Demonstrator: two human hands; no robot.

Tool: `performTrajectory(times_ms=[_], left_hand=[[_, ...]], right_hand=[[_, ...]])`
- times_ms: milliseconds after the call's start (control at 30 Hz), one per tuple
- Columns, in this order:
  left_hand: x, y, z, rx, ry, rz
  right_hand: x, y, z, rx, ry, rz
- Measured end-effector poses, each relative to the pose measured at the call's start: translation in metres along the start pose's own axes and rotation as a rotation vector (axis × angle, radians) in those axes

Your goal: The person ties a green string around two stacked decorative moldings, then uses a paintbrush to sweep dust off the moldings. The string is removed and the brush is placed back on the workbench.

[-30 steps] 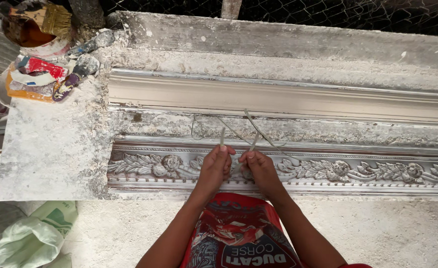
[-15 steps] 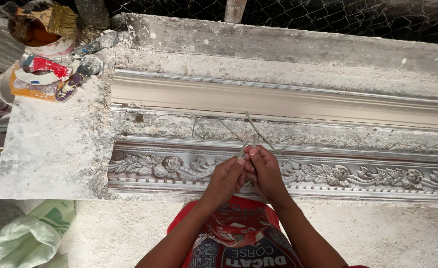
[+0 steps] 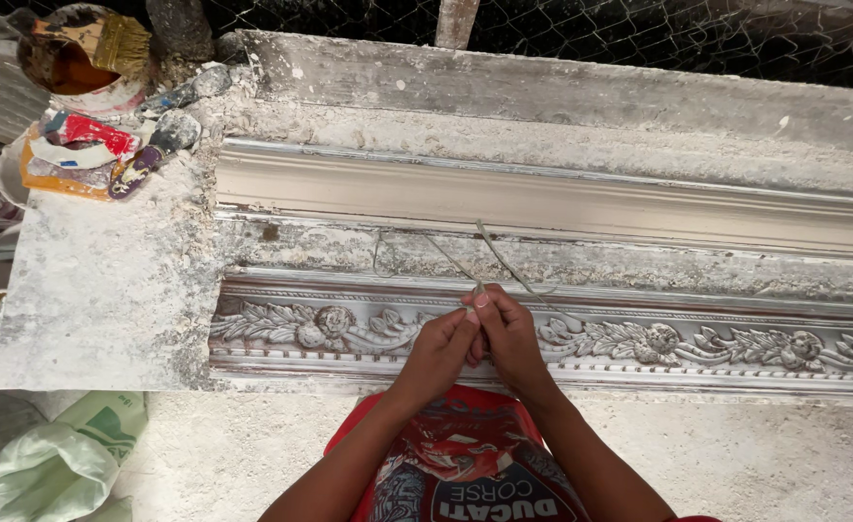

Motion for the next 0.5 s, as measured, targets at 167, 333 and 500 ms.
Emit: performTrajectory(times_ms=[167, 333, 500], left_hand=[[0.008, -0.012, 0.037, -0.516, 0.017, 0.209], [0.017, -0.014, 0.074, -1.292, 0.407, 0.159], [0.022, -0.021, 0.070, -1.365, 0.380, -0.106]], right_hand=[[-0.003, -0.015, -0.001, 0.361, -0.085, 0.147], [0.000, -0.020, -0.002, 0.713, -0.012, -0.072], [0.005, -0.022, 0.006, 0.757, 0.187, -0.239]])
Point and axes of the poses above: each hand's wrist, its own x-axis away from the middle knuckle, its own y-axis out of the palm, z = x × y, the point moved 3 cm from there along -x, towards the middle knuckle, and after that the axes turned 15 degrees about -z, right-handed, at the moved point
